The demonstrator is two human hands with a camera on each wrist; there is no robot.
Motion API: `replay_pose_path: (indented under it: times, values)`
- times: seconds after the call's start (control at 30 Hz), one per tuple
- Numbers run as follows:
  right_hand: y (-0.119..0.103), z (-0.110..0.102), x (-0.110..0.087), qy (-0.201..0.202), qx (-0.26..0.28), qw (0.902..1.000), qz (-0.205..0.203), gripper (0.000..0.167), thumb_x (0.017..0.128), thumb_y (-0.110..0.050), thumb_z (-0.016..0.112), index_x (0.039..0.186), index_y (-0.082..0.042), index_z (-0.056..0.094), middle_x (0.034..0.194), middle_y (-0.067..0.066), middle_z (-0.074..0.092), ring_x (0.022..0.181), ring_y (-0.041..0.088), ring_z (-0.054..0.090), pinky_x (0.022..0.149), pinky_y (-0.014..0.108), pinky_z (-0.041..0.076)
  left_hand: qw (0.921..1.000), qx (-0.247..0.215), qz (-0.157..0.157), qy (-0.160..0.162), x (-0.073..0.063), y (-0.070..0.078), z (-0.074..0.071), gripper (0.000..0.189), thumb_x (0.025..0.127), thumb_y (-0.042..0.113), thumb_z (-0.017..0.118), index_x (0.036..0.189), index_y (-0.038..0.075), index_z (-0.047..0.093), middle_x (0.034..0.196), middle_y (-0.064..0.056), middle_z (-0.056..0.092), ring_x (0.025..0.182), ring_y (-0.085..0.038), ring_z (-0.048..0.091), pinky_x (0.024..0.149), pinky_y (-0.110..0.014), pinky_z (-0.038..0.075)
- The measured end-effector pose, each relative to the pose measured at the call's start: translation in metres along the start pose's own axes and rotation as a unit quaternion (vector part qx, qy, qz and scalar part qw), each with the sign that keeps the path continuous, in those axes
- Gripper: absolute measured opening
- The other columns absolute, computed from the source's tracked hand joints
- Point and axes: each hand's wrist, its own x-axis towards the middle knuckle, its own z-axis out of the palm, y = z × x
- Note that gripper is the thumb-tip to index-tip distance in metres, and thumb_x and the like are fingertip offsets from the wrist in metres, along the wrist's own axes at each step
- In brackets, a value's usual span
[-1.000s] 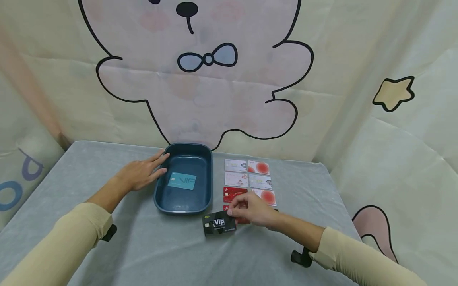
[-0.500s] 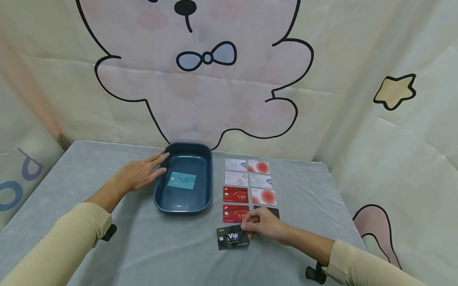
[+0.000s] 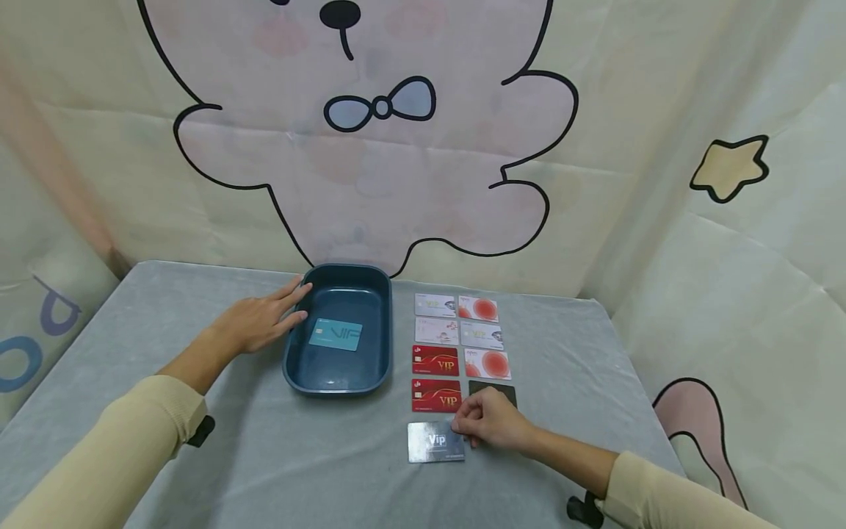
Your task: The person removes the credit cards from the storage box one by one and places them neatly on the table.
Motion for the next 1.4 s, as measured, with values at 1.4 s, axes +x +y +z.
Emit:
replay_pose_path:
  times: [1.4]
  values:
    - [-0.079, -0.057, 0.051, 0.041, 0.004, 0.9987, -0.030, 0.041, 0.096, -0.024, 0.068, 0.123, 0.003, 0.055, 0.107, 0.023, 0.070, 0.089, 0.036, 0.072, 0.080, 0.049, 0.058, 0.9999, 0.002, 0.012, 0.008, -0.002, -0.001, -0.001, 0.063, 0.106, 0.042, 0.041, 0.158, 0.011, 0.026, 0.163, -0.019, 0.020, 0.118, -0.044, 0.059, 0.092, -0.059, 0.048]
